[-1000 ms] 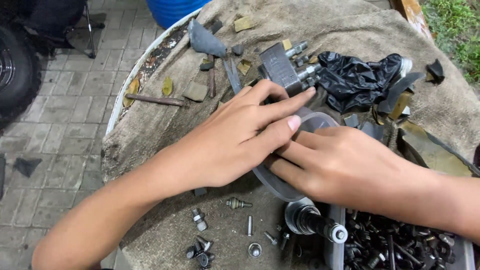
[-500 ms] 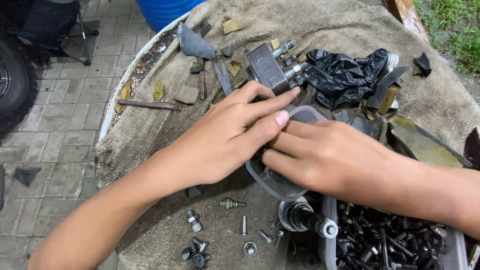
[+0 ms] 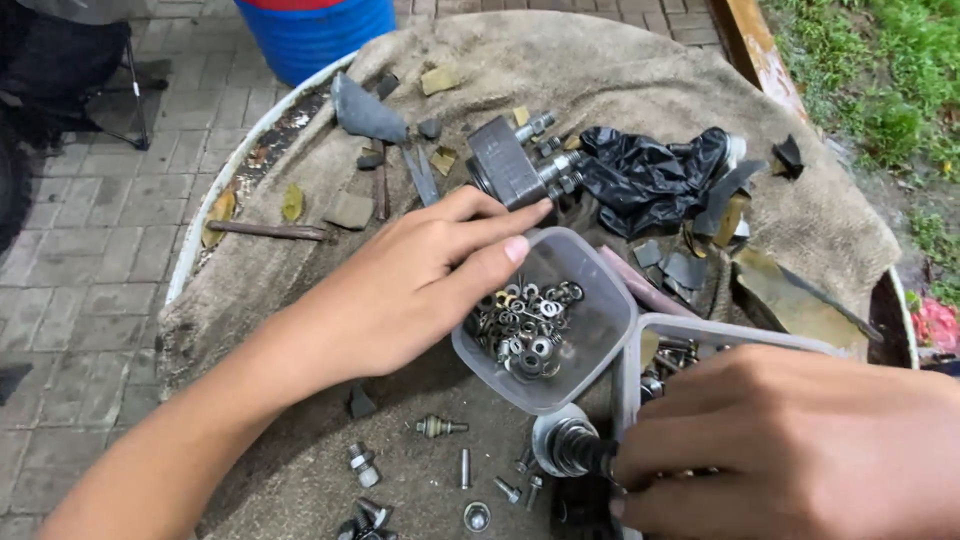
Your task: Sorting small hardware components like washers and nuts from a large container into a smaller one.
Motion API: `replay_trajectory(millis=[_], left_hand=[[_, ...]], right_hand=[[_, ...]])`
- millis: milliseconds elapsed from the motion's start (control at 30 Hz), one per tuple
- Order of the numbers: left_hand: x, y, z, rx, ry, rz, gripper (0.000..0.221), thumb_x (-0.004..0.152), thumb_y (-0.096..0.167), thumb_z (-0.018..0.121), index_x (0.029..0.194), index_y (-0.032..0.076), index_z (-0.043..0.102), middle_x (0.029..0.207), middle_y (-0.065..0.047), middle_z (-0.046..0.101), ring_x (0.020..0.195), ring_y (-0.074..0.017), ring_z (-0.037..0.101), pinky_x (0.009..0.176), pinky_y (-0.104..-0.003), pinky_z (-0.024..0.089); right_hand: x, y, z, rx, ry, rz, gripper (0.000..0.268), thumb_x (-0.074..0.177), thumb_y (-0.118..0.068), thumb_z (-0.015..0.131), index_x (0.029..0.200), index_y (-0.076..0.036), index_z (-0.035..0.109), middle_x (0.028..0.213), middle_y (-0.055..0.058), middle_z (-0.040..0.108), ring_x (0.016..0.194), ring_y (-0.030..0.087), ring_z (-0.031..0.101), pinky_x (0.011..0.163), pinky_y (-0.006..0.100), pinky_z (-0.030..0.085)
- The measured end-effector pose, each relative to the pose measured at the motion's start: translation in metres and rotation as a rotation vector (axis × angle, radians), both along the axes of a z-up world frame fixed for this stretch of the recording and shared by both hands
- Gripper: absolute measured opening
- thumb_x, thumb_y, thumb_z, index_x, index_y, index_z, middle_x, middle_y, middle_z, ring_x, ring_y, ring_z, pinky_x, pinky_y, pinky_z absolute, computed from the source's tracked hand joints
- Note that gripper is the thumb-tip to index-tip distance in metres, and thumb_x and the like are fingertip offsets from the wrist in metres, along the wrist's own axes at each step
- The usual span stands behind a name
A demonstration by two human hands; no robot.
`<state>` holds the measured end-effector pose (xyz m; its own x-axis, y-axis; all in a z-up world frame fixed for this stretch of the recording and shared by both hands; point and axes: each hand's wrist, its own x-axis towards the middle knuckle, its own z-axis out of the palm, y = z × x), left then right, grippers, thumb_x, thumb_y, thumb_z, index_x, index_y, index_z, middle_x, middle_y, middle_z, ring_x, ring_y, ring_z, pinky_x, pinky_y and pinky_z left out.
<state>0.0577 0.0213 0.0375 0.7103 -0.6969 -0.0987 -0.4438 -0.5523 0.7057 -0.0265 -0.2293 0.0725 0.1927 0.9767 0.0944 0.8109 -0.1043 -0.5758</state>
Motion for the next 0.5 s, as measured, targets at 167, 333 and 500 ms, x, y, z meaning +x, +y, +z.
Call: replay_trajectory(millis=[167, 333, 500], left_hand=[[-0.0018, -0.0010, 0.0001, -0.019, -0.017, -0.008, 0.073, 0.098, 0.055, 0.025, 0.158, 0.018, 0.045, 0.121, -0.002, 0.059, 0.101, -0.0174, 0.065, 0.084, -0.039, 0.047], [-0.0025, -0.0013, 0.0036, -0.024, -0.003, 0.002, 0.073, 0.098, 0.055, 0.026, 0.158, 0.019, 0.045, 0.122, -0.001, 0.060, 0.097, -0.0165, 0.065, 0.084, -0.036, 0.046], [-0.0026, -0.0011, 0.0032, -0.019, -0.006, 0.002, 0.072, 0.099, 0.054, 0.026, 0.159, 0.018, 0.044, 0.123, -0.001, 0.059, 0.095, -0.0165, 0.065, 0.084, -0.037, 0.046]], right_hand=[[-0.0008, -0.0016, -0.0078, -0.081, -0.113, -0.124, 0.024, 0.112, -0.020, 0.050, 0.097, -0.004, 0.060, 0.091, 0.009, 0.057, 0.058, 0.031, 0.053, 0.049, 0.045, 0.040], [0.0012, -0.0031, -0.0099, -0.302, 0.142, -0.359, 0.022, 0.109, -0.036, 0.059, 0.100, -0.016, 0.063, 0.085, -0.002, 0.067, 0.050, 0.025, 0.064, 0.047, 0.046, 0.043], [0.0066, -0.0047, -0.0103, -0.084, -0.035, -0.100, 0.016, 0.108, -0.016, 0.058, 0.104, -0.002, 0.064, 0.101, 0.011, 0.063, 0.051, 0.028, 0.057, 0.040, 0.044, 0.039]])
